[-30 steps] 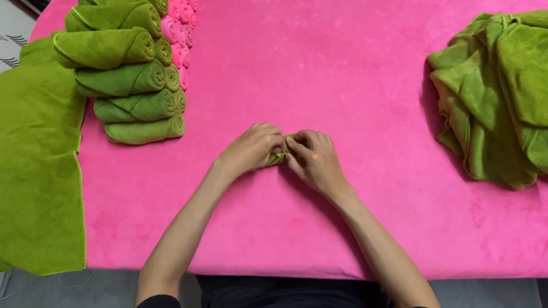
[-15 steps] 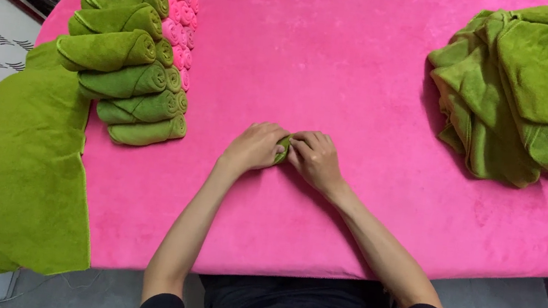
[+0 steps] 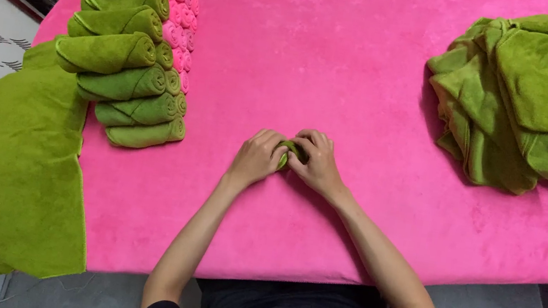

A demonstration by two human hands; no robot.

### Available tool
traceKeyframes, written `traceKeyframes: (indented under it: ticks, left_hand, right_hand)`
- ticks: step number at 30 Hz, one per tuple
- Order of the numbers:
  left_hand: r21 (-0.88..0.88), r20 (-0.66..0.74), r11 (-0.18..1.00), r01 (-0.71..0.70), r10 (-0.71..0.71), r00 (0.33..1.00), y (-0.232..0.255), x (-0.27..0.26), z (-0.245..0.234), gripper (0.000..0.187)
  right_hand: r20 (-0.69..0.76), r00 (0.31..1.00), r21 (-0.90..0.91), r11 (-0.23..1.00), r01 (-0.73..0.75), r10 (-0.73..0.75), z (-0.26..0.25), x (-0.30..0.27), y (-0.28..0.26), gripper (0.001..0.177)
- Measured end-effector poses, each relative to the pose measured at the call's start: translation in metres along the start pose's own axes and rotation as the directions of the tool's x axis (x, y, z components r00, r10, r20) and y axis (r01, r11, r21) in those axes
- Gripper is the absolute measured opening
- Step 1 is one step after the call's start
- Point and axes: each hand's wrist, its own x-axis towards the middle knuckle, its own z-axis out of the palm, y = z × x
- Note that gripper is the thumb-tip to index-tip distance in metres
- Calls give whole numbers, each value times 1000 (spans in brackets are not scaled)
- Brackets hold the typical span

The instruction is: The person folds a green towel on a pink table surface. They smooth the fabric, fold it into a smaller rectangle, and then roll it tightly into a cylindrical shape. The finished roll is placed on a stack of similar green towel rolls.

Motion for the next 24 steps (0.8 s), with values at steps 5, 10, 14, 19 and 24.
traceKeyframes:
  ticks: [5, 10, 14, 19, 24]
  left_hand:
    - [-149, 164, 973, 176, -151, 975, 27, 3, -32, 27]
    - [-319, 148, 913, 254, -217, 965, 21, 10, -28, 31]
    - [-217, 38, 958, 185, -181, 983, 21, 2, -16, 26]
    - [-383, 5, 897, 221, -238, 971, 12, 1, -14, 33]
    - [-380, -27, 894, 238, -267, 963, 9, 2, -5, 28]
  right_hand:
    - [-47, 998, -76, 997, 25, -28, 10, -5, -3, 17]
    - [-218, 934, -392, 902, 184, -285, 21, -8, -6, 13]
    - [-230, 926, -434, 883, 178, -300, 27, -9, 0, 14]
    - [-244, 922, -431, 885, 175, -302, 26, -9, -5, 15]
    - [-238, 928, -430, 887, 165, -288, 25, -8, -8, 13]
